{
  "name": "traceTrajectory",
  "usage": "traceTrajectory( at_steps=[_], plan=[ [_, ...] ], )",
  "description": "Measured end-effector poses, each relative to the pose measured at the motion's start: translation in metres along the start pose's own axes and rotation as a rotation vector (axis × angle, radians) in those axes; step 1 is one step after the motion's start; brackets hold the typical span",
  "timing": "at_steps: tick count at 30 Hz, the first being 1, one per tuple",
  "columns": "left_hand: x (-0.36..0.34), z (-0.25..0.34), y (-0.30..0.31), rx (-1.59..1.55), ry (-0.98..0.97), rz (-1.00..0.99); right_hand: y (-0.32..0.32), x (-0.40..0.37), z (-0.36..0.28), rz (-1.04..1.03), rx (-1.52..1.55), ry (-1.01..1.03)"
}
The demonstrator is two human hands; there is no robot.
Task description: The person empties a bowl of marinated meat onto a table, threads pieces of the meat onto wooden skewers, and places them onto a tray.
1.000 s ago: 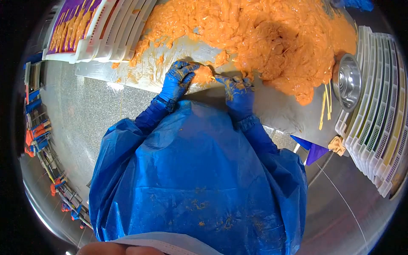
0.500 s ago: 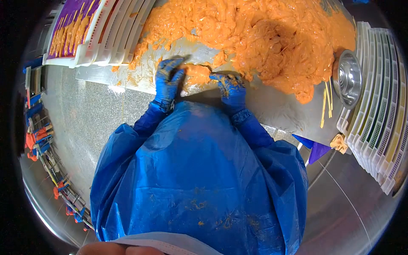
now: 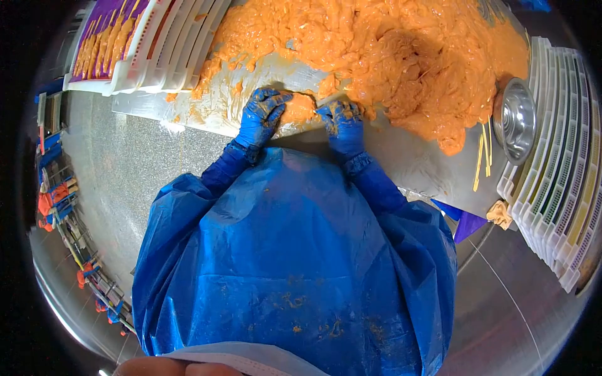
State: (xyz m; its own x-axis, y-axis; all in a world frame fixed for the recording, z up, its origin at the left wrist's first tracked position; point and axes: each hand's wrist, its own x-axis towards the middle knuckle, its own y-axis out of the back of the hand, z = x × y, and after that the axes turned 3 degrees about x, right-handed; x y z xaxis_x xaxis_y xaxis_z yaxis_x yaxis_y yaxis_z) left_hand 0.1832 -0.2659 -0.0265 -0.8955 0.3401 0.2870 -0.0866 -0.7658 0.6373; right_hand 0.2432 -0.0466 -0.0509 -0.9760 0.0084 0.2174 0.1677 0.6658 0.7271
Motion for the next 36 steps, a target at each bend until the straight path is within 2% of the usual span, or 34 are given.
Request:
traceTrajectory(
  at_steps=[6, 8, 12, 18, 22, 25, 27, 28, 30, 33, 36],
  plan=[
    [0.0, -0.011, 0.003, -0.005, 0.1, 0.02, 0.024, 0.011, -0.01, -0.099, 0.234, -0.062],
    [0.002, -0.006, 0.001, 0.027, 0.095, 0.097, 0.025, 0.013, -0.009, -0.111, 0.261, -0.075],
    [-0.002, -0.018, -0.003, 0.061, 0.106, 0.048, 0.035, 0.02, -0.007, -0.163, 0.33, -0.088],
    [-0.002, -0.019, -0.006, 0.052, 0.042, 0.082, 0.026, 0.027, -0.003, -0.16, 0.357, -0.073],
    [-0.003, -0.018, -0.006, 0.017, 0.065, 0.083, 0.017, 0.025, -0.009, -0.154, 0.318, -0.11],
    [0.001, -0.01, 0.0, 0.111, 0.085, 0.027, 0.015, 0.025, -0.01, -0.155, 0.306, -0.067],
    [0.009, 0.022, 0.0, 0.441, -0.078, -0.061, 0.017, 0.022, -0.014, -0.145, 0.338, -0.109],
    [0.009, 0.021, -0.009, 0.371, -0.134, -0.249, 0.014, 0.019, -0.013, -0.152, 0.34, -0.112],
    [0.005, 0.022, -0.029, 0.276, -0.143, -0.351, 0.006, 0.021, -0.01, -0.075, 0.313, -0.117],
    [0.003, 0.019, -0.041, 0.293, -0.256, -0.337, 0.003, 0.019, -0.008, -0.022, 0.231, -0.055],
    [0.005, 0.022, -0.043, 0.204, -0.332, -0.387, 0.006, 0.017, 0.0, -0.076, 0.184, -0.073]
  ],
)
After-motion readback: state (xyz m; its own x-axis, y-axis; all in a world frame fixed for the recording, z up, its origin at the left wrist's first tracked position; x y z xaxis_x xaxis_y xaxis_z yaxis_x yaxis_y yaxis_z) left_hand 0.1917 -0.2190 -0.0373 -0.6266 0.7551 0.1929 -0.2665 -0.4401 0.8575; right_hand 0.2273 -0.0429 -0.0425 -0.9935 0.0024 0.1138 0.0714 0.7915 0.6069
